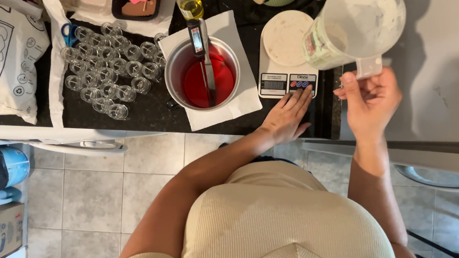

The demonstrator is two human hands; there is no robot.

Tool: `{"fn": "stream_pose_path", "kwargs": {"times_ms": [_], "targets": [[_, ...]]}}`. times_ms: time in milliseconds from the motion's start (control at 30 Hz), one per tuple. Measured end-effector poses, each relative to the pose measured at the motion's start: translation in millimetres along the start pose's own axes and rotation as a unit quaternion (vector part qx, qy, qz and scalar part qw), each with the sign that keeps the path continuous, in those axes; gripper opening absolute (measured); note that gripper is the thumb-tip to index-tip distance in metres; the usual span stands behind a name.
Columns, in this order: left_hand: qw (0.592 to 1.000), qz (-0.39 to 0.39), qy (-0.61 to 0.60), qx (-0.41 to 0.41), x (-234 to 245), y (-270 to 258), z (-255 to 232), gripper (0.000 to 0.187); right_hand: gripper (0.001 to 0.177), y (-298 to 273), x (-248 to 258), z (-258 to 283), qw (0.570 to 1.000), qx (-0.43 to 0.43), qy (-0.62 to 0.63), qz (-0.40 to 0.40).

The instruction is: Stirring melted wax, checking its temperature with a digital thermometer, and pouring it into a container.

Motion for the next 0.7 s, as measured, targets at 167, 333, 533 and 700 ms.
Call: {"fn": "stream_pose_path", "kwargs": {"times_ms": [167,333,533,700], "targets": [[0.999,0.027,-0.013,0.013,-2,0,0,0.086,0.022,1,-2,2,1.0,0.0,-0.011,0.0],[0.999,0.032,-0.017,0.025,-12,-1,-1,0.086,0.022,0,-2,-1,1.0,0.003,-0.016,0.005],[0.999,0.004,-0.02,0.036,-11,-2,-2,0.084,0.022,-1,-8,-3,1.0,-0.005,-0.01,0.008],[0.999,-0.012,-0.024,0.043,-14,-2,-4,0.084,0.022,0,-12,-2,1.0,-0.005,-0.023,0.021]]}}
Point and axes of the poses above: each hand's wrist, its own y-axis towards the middle knuckle, its own x-axis out of the back of the hand, z = x × y, the point moved 2 cm from there along y, towards the middle knuckle, and after that the axes turned 10 degrees about x, right-handed, at the moved point
